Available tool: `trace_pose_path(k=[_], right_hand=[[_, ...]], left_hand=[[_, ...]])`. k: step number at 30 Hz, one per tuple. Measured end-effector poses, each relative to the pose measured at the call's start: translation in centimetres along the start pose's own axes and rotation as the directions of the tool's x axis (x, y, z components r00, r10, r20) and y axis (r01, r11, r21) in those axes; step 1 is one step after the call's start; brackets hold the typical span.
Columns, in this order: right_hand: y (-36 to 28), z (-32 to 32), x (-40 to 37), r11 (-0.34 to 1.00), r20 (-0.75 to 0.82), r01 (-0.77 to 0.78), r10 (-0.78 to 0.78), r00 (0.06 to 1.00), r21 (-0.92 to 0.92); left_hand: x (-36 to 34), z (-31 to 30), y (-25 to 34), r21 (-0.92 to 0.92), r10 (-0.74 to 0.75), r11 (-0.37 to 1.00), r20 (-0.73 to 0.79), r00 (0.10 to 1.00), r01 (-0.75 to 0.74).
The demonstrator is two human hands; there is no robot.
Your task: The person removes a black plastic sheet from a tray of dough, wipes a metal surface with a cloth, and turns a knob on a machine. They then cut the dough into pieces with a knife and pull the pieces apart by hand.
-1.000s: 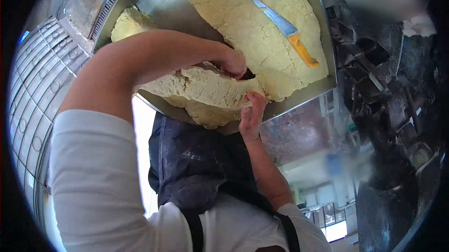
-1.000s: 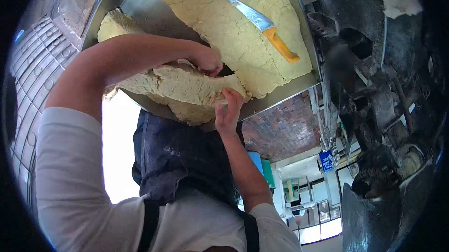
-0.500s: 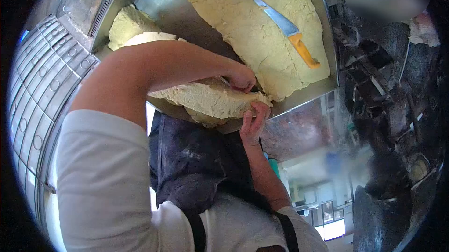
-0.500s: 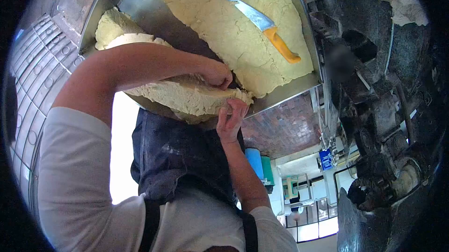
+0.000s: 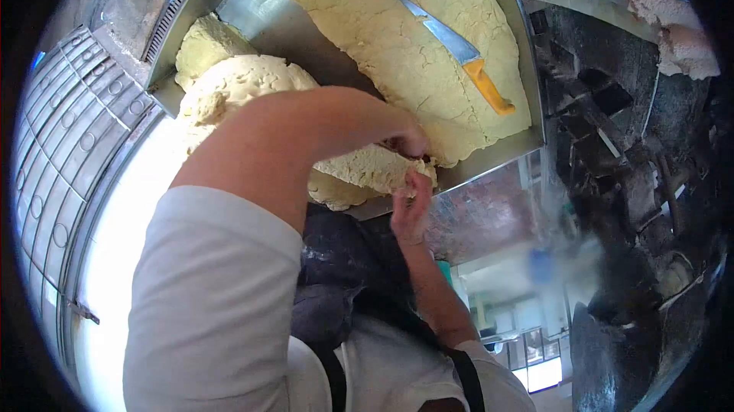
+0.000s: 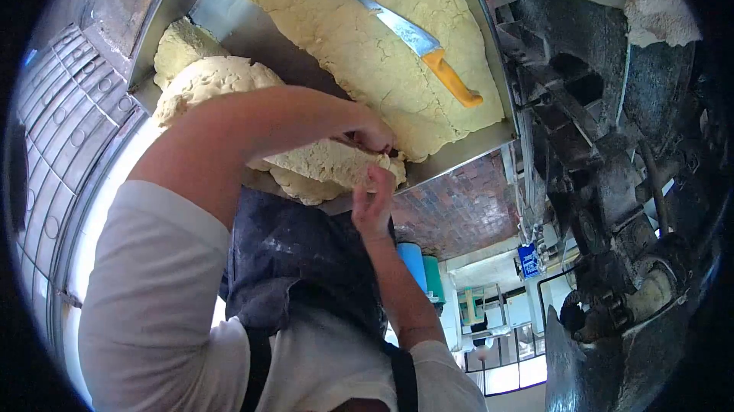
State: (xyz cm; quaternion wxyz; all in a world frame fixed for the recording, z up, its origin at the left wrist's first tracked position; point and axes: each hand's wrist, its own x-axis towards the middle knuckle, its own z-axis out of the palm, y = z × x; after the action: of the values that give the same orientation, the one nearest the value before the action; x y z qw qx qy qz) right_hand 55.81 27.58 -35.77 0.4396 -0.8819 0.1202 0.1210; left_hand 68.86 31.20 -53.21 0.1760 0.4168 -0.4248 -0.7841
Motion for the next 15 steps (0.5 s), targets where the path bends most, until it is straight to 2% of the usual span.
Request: trace_pose_path(k=[1, 2, 3, 4, 5, 6, 8, 9, 10, 11, 12, 14, 15], right_hand=[[2.1, 0.4, 0.5, 0.986, -0.104, -0.139, 0.148, 0.983, 0.090], [3.8, 0.5, 0.6, 0.942, -0.187, -0.276, 0.310, 0.932, 0.190], [5.5, 0.3, 1.6, 0.942, -0.182, -0.278, 0.312, 0.932, 0.190], [7.4, 0.0, 3.6, 0.928, -0.100, -0.358, 0.367, 0.925, 0.101], [8.5, -0.4, 4.2, 0.900, -0.024, -0.436, 0.436, 0.900, 0.002], [9.0, -0.8, 3.6, 0.896, -0.022, -0.444, 0.444, 0.896, -0.001], [9.3, -0.3, 3.8, 0.804, 0.248, -0.549, 0.497, 0.832, 0.228], [8.3, -0.5, 3.6, 0.800, 0.249, -0.553, 0.500, 0.829, 0.233], [6.6, -1.4, 3.5, 0.828, 0.302, -0.512, 0.440, 0.846, 0.228], [5.6, -1.8, 3.7, 0.856, 0.355, -0.464, 0.371, 0.858, 0.228], [5.2, -1.5, 3.6, 0.855, 0.355, -0.463, 0.368, 0.859, 0.234], [4.4, -0.6, 3.2, 0.747, 0.338, -0.368, 0.202, 0.919, 0.553], [4.4, -0.6, 4.0, 0.742, 0.342, -0.367, 0.197, 0.919, 0.561]], left_hand=[[-1.7, -0.7, 0.9, 0.003, 0.001, 1.000, -0.001, 1.000, -0.001], [-3.7, -0.7, 2.1, -0.105, -0.054, 0.993, -0.029, 0.998, 0.051], [-4.9, -0.6, 2.8, -0.214, -0.118, 0.971, -0.056, 0.991, 0.103], [-4.8, -0.7, 2.8, -0.212, -0.123, 0.971, -0.063, 0.990, 0.107], [-4.1, -0.2, 3.0, 0.113, 0.044, 0.993, -0.094, 0.995, -0.033], [-3.8, 0.7, 3.5, 0.421, 0.215, 0.891, -0.067, 0.974, -0.168], [-6.9, 1.8, 4.8, 0.423, 0.264, 0.882, -0.075, 0.962, -0.209], [-8.3, 2.8, 5.5, 0.422, 0.323, 0.868, -0.077, 0.943, -0.262], [-8.7, 3.6, 6.0, 0.421, 0.324, 0.867, -0.073, 0.943, -0.266], [-9.3, 4.1, 6.3, 0.422, 0.310, 0.882, -0.189, 0.932, -0.208], [-10.1, 4.8, 6.5, 0.416, 0.290, 0.897, -0.301, 0.908, -0.149], [-14.9, 5.7, 8.7, 0.251, 0.042, 0.961, -0.545, 0.837, 0.116], [-18.8, 5.3, 9.3, 0.200, -0.082, 0.942, -0.639, 0.765, 0.268]])
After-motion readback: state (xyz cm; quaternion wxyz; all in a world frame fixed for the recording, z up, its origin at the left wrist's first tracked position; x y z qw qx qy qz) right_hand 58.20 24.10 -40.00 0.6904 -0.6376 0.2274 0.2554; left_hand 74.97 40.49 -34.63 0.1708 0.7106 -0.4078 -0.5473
